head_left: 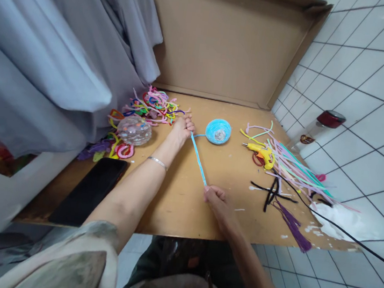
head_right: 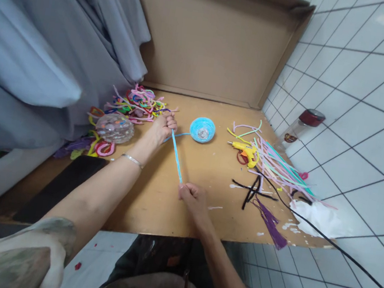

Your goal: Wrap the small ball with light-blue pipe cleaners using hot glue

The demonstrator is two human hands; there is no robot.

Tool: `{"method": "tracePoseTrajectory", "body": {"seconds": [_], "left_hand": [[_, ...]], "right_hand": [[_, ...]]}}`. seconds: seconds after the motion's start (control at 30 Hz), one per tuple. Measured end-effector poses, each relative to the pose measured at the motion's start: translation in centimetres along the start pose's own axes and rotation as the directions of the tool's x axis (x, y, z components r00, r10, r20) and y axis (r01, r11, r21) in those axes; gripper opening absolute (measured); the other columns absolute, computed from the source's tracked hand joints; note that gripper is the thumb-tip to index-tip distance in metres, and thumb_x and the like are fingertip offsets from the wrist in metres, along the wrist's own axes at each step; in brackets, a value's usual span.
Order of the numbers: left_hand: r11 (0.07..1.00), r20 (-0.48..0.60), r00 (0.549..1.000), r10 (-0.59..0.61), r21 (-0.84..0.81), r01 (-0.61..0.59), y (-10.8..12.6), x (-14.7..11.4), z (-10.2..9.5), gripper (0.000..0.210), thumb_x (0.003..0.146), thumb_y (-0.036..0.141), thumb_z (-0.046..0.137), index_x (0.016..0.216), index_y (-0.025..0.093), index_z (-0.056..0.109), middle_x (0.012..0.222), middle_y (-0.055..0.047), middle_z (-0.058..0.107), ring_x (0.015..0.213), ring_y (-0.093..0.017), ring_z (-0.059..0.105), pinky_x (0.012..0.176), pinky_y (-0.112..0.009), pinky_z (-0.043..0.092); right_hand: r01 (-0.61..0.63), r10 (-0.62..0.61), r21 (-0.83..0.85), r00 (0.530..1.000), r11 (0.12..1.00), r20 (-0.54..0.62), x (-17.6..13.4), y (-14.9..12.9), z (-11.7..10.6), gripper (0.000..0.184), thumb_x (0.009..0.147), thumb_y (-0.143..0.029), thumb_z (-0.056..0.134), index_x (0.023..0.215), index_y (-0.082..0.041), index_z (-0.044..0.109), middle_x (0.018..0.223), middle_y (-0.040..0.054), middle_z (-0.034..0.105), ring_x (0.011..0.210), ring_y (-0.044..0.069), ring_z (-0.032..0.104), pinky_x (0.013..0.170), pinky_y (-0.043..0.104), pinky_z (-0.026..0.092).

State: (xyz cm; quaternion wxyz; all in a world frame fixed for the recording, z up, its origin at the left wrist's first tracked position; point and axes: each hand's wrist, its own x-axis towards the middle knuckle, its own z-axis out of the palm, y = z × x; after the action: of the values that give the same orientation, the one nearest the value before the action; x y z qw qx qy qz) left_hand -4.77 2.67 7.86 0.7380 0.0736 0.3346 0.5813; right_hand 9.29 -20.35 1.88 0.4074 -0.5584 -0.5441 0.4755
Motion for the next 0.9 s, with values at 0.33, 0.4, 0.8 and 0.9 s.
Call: {"method": "tracePoseTrajectory", "body": {"seconds": [0.33,0.4,0.8,0.9], "left_hand": [[0.999,-0.077,0.997,-0.010,-0.031,0.008,-0.2,1.3,-0.3,0.034,0.097,0.013,0.030,0.063,0.020,0.032,0.038,0.011,0.014,0.025,-0.005,0.015,0.030,-0.015,0.010],[0.999,-0.082,0.997,-0.007,-0.032,0.005,-0.3,1.3,-0.2,0.035,0.098,0.014,0.029,0.063,0.020,0.032,0.038,0.011,0.014,0.025,-0.004,0.015,0.031,-0.015,0.009],[0.990,0.085,0.987,0.139,-0.003,-0.139,0.6,-0.1,2.4,0.025,0.094,0.020,0.046,0.070,0.019,0.045,0.043,0.011,0.023,0.031,-0.004,0.023,0.037,-0.015,0.020],[0.974,0.171,0.964,0.203,0.063,-0.216,0.8,-0.4,3.5,0.027,0.098,0.029,0.041,0.076,0.018,0.051,0.049,0.007,0.041,0.040,-0.006,0.042,0.046,-0.016,0.036]], "right_hand": [[0.111,-0.101,0.093,0.989,0.989,-0.108,-1.7,-1.7,2.3,0.036,0.080,-0.044,0.044,0.053,-0.022,0.039,0.052,-0.0054,0.030,0.053,0.010,0.029,0.054,0.025,0.024],[0.117,-0.106,0.080,0.987,0.990,-0.121,-1.9,-1.7,2.3,0.036,0.080,-0.044,0.044,0.053,-0.022,0.038,0.052,-0.0051,0.031,0.053,0.010,0.030,0.053,0.025,0.024],[0.214,-0.259,-0.306,0.959,0.927,-0.115,-1.7,-0.2,0.9,0.037,0.092,-0.041,0.038,0.061,-0.021,0.044,0.058,-0.0016,0.047,0.058,0.013,0.044,0.058,0.026,0.030],[0.205,-0.254,-0.268,0.953,0.942,-0.164,-0.1,-0.1,0.1,0.039,0.090,-0.043,0.040,0.057,-0.022,0.041,0.053,-0.0032,0.043,0.052,0.012,0.041,0.054,0.026,0.028]]}}
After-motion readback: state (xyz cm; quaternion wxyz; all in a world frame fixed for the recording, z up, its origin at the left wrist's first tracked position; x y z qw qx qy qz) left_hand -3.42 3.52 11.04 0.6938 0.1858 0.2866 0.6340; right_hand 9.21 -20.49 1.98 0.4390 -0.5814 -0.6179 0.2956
